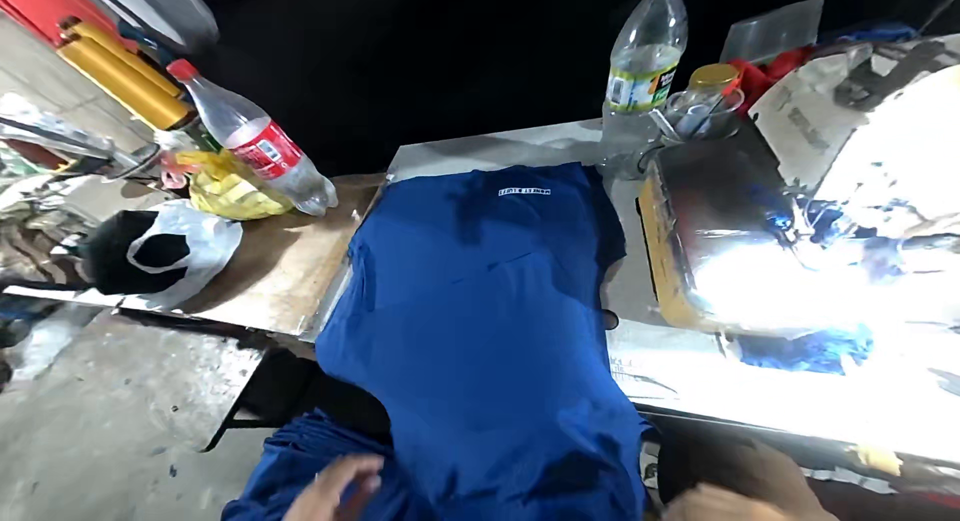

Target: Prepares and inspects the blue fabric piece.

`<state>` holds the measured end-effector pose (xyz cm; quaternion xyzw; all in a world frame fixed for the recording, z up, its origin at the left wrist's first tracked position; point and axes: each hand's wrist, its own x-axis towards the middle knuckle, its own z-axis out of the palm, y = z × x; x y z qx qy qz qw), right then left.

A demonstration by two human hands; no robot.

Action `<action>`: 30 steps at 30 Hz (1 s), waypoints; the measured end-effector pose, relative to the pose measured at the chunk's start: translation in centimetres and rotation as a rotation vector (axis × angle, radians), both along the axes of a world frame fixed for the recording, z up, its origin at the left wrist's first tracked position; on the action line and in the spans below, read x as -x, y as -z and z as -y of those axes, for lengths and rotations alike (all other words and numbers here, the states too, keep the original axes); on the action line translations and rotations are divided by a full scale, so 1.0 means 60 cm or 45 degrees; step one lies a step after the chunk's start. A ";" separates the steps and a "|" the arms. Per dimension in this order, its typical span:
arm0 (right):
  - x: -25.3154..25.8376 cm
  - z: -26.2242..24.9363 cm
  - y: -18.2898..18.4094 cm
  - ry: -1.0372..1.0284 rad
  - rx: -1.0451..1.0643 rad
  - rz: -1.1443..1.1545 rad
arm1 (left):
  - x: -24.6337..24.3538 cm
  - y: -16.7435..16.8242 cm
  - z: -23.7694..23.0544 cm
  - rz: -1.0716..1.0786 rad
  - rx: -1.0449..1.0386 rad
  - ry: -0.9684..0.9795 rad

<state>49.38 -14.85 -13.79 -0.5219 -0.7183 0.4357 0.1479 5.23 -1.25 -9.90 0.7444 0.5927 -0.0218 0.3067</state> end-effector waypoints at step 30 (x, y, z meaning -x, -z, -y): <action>0.041 -0.212 -0.078 0.629 -1.066 -0.534 | -0.062 -0.105 -0.249 0.005 -0.165 0.413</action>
